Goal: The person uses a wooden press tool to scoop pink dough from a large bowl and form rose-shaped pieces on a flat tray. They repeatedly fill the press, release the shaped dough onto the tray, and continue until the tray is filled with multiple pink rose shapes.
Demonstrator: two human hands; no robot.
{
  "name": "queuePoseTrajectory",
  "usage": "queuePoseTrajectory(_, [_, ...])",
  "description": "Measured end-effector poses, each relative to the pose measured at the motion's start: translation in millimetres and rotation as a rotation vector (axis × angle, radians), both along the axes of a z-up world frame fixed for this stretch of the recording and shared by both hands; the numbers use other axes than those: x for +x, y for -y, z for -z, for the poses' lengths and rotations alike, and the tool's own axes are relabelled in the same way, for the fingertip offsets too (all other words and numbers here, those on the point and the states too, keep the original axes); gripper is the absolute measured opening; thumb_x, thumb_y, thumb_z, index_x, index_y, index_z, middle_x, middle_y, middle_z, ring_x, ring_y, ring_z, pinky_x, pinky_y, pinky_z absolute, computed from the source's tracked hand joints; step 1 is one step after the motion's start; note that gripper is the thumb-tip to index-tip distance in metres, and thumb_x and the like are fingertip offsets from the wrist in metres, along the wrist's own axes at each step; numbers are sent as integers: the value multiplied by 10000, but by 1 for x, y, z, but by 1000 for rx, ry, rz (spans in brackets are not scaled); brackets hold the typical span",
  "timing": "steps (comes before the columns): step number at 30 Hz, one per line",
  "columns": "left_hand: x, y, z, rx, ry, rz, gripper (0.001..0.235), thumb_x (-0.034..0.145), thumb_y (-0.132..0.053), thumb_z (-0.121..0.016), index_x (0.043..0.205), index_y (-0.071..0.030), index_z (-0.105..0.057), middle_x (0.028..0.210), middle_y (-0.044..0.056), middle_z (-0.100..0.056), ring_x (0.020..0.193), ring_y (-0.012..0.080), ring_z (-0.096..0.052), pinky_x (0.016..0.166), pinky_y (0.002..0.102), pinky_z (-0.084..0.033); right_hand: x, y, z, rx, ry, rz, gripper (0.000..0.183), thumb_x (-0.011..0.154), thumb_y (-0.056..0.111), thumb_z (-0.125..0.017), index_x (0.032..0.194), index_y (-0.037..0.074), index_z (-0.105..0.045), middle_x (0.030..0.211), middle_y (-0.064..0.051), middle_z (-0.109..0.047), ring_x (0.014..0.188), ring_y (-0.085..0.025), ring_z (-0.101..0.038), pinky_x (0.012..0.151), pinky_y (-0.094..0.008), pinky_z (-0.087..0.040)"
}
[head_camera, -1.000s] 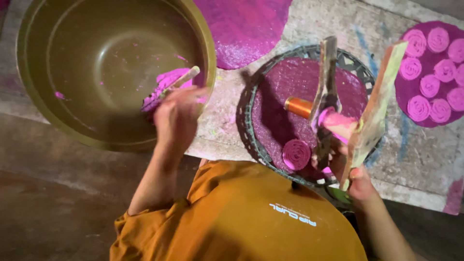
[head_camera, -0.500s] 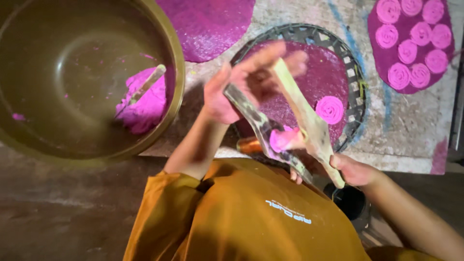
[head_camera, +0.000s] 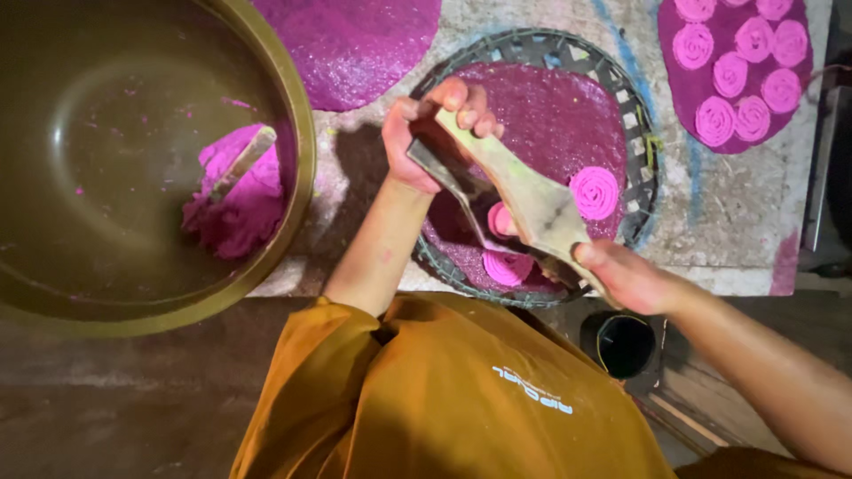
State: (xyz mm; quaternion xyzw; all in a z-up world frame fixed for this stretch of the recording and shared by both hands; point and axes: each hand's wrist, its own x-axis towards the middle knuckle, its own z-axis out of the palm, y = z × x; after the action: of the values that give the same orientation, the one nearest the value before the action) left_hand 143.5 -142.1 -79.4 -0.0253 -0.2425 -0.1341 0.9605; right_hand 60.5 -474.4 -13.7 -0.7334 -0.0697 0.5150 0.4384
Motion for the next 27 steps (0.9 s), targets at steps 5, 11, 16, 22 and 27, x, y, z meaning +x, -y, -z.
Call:
queuePoseTrajectory(5, [-3, 4, -1, 38, -85, -43, 339, 999, -425, -418, 1073, -130, -566, 1013, 29, -529, 1006, 201, -534, 1038, 388, -426, 9, -6, -14, -91, 37, -28, 844, 942, 716, -321, 1130, 4, -734, 998, -87, -778, 940, -190, -672, 865, -360, -530])
queuePoseTrajectory(11, [13, -9, -22, 44, -5, -56, 351, 1034, -428, -408, 1076, -126, -582, 985, 34, -538, 969, 193, -546, 1001, 375, -437, 17, -19, -30, -86, 226, -42, 821, 972, 709, -318, 1112, 1, -710, 970, -86, -725, 930, -187, -621, 837, -361, -515])
queuePoseTrajectory(16, [-2, -19, -40, 79, -50, -71, 349, 1047, -415, -412, 1074, -110, -581, 1007, 49, -556, 974, 211, -560, 985, 400, -451, 6, -24, -41, -25, 108, -26, 855, 949, 731, -322, 1072, -3, -742, 957, -82, -766, 917, -194, -662, 840, -363, -534])
queuePoseTrajectory(22, [12, 8, -55, 27, -21, -83, 332, 1017, -396, -420, 1045, -101, -569, 990, 63, -567, 969, 219, -569, 984, 382, -453, 15, -8, -62, -120, 228, -5, 840, 947, 728, -320, 1081, 16, -744, 956, -84, -783, 905, -190, -685, 833, -357, -530])
queuePoseTrajectory(27, [19, -17, -67, 79, 23, -78, 392, 1036, -451, -424, 1050, -94, -587, 948, 67, -582, 949, 217, -595, 965, 396, -483, 13, -23, -45, -3, 284, 23, 813, 995, 717, -337, 1130, 4, -702, 955, -90, -704, 915, -187, -604, 819, -348, -507])
